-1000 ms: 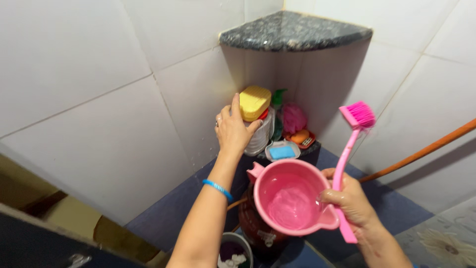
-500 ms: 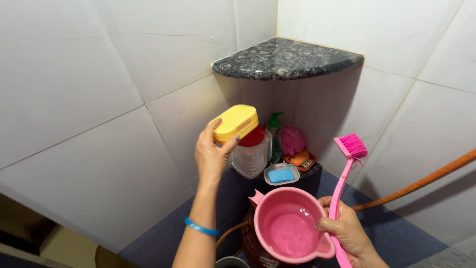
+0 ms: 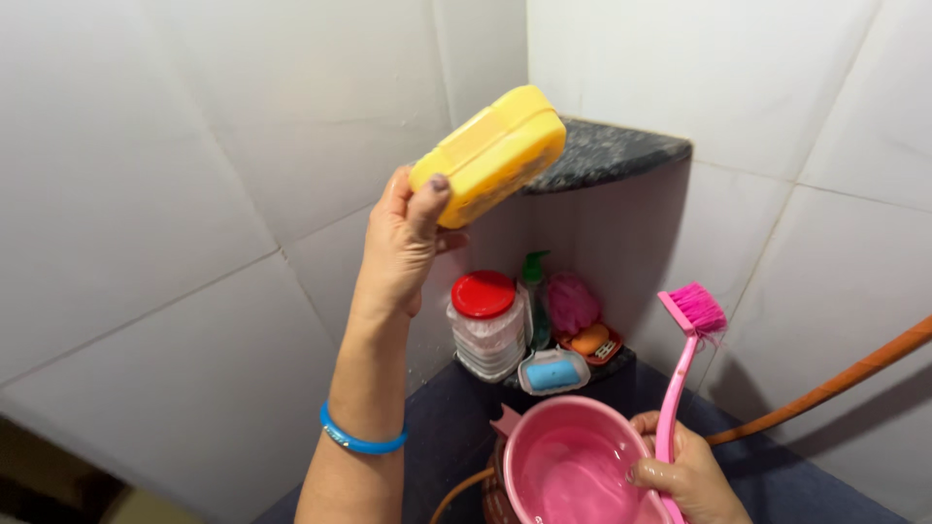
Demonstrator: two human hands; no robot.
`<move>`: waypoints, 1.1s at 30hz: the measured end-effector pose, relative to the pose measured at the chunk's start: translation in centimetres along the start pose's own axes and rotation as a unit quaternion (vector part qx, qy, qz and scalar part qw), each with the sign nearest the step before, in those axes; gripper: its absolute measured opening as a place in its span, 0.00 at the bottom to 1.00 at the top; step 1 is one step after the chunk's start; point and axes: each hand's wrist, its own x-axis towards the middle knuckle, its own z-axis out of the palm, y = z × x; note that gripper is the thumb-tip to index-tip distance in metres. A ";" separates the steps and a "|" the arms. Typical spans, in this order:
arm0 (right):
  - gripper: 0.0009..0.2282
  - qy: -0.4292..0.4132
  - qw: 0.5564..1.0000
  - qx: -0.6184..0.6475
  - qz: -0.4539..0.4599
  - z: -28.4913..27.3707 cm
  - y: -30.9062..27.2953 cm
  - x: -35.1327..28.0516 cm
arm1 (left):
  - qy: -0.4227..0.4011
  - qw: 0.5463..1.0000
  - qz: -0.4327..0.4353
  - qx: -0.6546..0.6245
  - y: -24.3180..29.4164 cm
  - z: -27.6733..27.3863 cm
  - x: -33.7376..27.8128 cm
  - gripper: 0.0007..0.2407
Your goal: The person cleans a bathroom shelf and wall by hand using a small brush and water from a pink mug.
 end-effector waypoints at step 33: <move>0.19 -0.009 0.998 0.045 0.031 1.2 -0.7 0.8 | 0.091 0.872 -0.069 0.476 -25.4 -2.6 -3.4 0.50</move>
